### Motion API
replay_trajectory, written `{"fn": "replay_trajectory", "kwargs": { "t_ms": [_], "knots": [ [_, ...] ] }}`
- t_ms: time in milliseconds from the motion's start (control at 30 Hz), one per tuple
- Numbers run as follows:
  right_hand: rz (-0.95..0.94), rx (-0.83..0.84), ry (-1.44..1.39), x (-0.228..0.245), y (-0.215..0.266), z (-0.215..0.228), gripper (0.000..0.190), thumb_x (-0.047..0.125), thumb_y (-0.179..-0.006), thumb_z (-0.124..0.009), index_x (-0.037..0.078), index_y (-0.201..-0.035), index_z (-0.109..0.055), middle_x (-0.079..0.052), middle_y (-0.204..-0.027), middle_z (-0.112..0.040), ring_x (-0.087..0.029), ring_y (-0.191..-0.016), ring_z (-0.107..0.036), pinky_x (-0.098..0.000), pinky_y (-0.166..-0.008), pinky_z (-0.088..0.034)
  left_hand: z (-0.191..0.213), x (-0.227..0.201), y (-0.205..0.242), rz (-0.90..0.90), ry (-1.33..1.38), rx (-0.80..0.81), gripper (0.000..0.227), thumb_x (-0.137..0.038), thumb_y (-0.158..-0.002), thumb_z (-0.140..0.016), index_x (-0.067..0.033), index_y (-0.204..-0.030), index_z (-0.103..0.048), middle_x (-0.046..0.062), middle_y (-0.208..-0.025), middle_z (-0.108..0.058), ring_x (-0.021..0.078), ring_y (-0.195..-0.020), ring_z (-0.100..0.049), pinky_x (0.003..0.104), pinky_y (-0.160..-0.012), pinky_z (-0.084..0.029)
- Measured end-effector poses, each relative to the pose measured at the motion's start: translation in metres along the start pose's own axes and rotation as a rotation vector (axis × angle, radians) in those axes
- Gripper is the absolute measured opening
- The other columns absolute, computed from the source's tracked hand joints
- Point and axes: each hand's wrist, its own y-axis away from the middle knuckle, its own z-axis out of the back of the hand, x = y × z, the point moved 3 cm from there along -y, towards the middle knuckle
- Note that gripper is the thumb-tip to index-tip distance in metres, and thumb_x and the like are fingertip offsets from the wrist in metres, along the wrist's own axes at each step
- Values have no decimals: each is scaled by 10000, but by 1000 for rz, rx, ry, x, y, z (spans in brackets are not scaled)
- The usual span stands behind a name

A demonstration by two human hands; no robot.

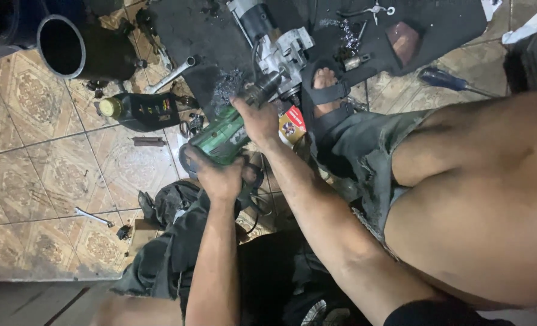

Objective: The person uses a green power drill to work on a silver mechanical component resting on a black mat. The person holds the drill with both hands and applies it to the part while sitting on the floor.

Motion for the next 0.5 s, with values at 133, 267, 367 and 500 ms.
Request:
{"fn": "replay_trajectory", "kwargs": {
  "t_ms": [133, 267, 367, 500],
  "knots": [
    [-1, 24, 1, 29, 26, 5, 912, 665, -803, -659, -108, -1284, -601, -322, -1382, -544, -434, -1364, -502, -633, -1136, -394, -2, 9, 4, -58, -8, -20, 1081, -196, -685, -776, -22, -1561, -166, 257, -1123, -701, 459, -1083, -685, 614, -845, -576],
    [-11, 28, -32, 52, 51, 8, 1012, 685, -784, -669, -140, -1348, -507, -357, -1430, -462, -459, -1426, -416, -595, -1201, -306, -2, 13, 11, -91, -45, -48, 1013, -190, -704, -752, -19, -1539, -203, 266, -1057, -703, 487, -1022, -692, 619, -739, -555],
    [8, -11, -127, 48, 51, 12, 952, 639, -749, -728, -124, -1295, -565, -327, -1332, -556, -404, -1387, -481, -512, -1157, -357, 4, -3, 20, -92, -40, -59, 1068, -182, -691, -731, -45, -1577, -150, 260, -1076, -699, 477, -1030, -697, 613, -758, -551],
    [39, -39, -150, 37, 44, 25, 907, 662, -732, -713, -110, -1204, -652, -318, -1224, -657, -373, -1306, -578, -472, -1073, -445, 17, -42, 41, -202, -158, -100, 966, -189, -717, -745, 91, -1499, -252, 357, -1111, -671, 512, -1054, -682, 613, -873, -564]
  ]
}}
